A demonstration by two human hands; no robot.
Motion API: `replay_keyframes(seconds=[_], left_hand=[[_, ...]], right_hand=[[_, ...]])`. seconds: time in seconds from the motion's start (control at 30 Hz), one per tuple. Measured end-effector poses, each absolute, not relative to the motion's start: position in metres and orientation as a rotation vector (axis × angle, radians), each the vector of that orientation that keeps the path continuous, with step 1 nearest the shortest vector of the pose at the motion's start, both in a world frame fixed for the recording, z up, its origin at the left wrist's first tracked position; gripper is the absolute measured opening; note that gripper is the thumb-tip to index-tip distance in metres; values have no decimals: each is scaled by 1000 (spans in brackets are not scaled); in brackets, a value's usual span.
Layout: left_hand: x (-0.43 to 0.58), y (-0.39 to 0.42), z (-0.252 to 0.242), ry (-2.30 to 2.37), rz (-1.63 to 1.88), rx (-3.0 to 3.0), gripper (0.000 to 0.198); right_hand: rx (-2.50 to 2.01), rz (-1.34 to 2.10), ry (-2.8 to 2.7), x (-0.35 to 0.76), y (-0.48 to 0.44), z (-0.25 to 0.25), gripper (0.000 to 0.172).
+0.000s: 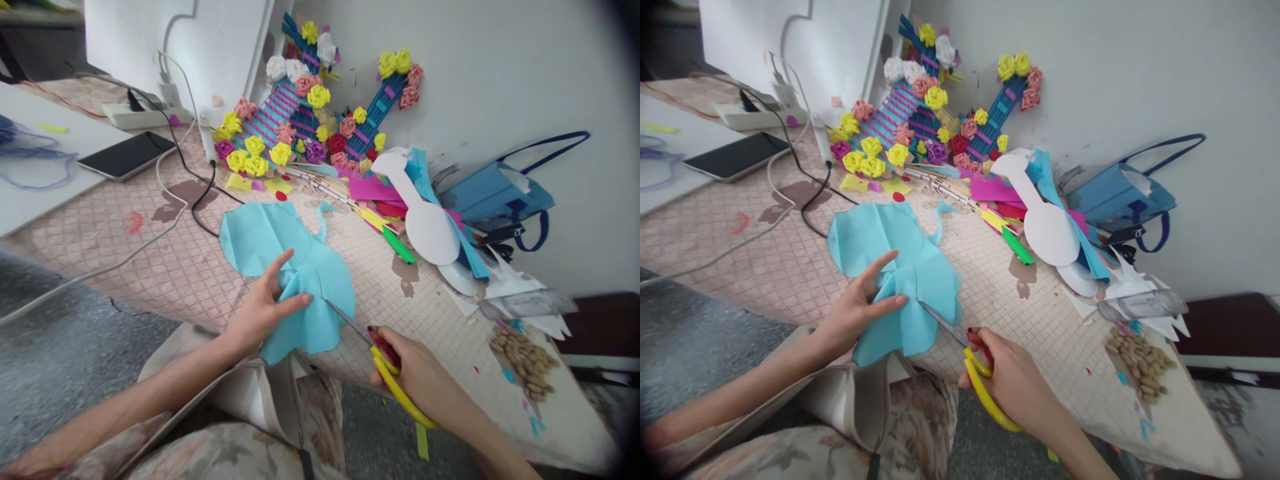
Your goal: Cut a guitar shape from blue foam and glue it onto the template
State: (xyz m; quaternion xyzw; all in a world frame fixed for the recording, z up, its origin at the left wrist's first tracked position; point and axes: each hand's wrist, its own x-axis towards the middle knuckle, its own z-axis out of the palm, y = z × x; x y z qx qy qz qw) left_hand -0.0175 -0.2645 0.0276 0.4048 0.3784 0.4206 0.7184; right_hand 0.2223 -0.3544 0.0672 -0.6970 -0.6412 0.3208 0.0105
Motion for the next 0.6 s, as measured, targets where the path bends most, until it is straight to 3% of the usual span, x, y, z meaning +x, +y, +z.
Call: replay_keyframes(seconds=[0.3, 0.6], left_hand=[[-7, -269, 29, 814, 1046, 878, 89], [-1, -272, 29, 802, 1157, 988, 80]], right_hand=[[-2055, 1186, -1888, 214, -351, 68, 7], [-1820, 1218, -1905, 209, -354, 69, 10]])
